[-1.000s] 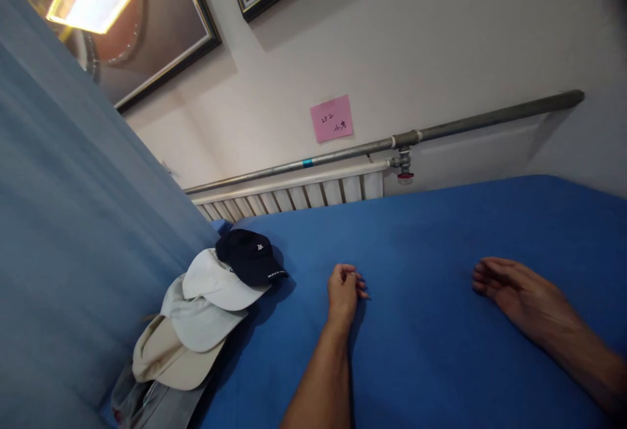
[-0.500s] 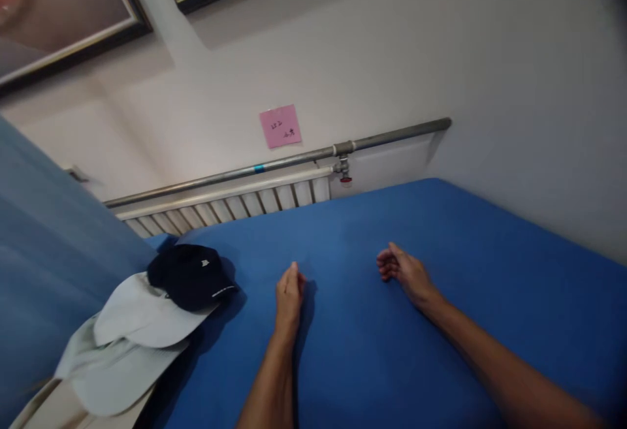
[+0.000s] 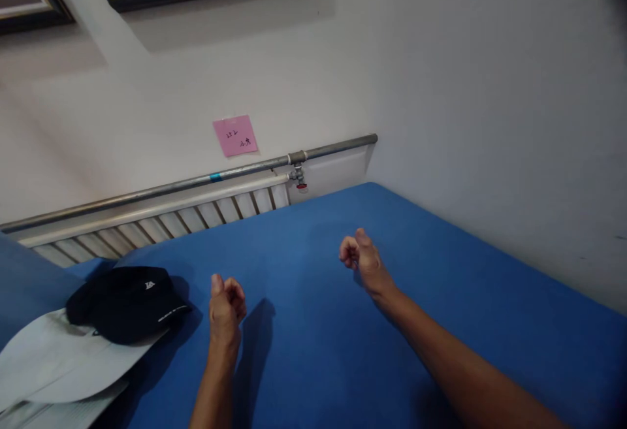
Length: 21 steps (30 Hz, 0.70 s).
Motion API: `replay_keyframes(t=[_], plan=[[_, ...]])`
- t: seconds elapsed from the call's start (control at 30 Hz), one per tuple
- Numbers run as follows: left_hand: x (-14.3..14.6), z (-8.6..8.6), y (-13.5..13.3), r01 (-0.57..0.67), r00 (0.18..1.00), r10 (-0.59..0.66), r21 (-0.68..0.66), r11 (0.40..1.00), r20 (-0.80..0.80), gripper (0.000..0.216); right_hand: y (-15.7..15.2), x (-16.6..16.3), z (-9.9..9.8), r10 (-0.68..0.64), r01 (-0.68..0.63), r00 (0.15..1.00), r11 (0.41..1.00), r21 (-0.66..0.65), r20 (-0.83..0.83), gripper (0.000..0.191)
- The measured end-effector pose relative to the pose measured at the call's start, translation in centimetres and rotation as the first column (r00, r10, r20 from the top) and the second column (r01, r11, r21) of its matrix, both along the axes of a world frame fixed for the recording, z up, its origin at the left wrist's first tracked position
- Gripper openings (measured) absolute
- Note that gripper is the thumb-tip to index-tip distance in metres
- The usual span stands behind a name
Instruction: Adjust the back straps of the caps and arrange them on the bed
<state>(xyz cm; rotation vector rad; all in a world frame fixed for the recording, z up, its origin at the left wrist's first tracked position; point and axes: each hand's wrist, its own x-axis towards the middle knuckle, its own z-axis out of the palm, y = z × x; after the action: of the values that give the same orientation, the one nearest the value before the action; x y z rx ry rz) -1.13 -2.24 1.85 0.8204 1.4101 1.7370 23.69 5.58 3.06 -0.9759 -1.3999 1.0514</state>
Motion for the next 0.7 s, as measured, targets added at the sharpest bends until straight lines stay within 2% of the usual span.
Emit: replay_keyframes(t=[0.13,0.37,0.5,0.6,0.7], plan=[[-0.3,-0.5,0.3,0.011,1.000,-0.010,-0.097,0.995,0.011,0.067,0.8,-0.1,-0.9,0.008,-0.002,0.998,0.996,-0.091,0.059,0.073],[-1.0,-2.8,1.5,0.079,0.997,-0.082,-0.215,0.973,-0.004,0.069,2.4,-0.1,-2.5,-0.008,0.039,0.987,0.980,-0.193,0.159,0.074],[-0.7,-3.0,1.7,0.062,0.998,-0.061,-0.218,0.974,0.015,0.070,2.7,0.0,-2.6,0.008,0.037,0.982,0.972,-0.232,0.191,0.074],[-0.4,-2.7,1.6,0.055,0.995,-0.037,-0.208,0.977,0.092,0.068,2.8,0.1,-2.7,0.021,0.025,0.985,0.965,-0.260,0.173,0.072],[-0.6,-2.8,1.7,-0.042,0.987,0.070,-0.185,0.982,0.147,0.064,2.8,-0.4,-3.4,0.091,-0.046,0.989,0.940,-0.337,0.118,0.063]])
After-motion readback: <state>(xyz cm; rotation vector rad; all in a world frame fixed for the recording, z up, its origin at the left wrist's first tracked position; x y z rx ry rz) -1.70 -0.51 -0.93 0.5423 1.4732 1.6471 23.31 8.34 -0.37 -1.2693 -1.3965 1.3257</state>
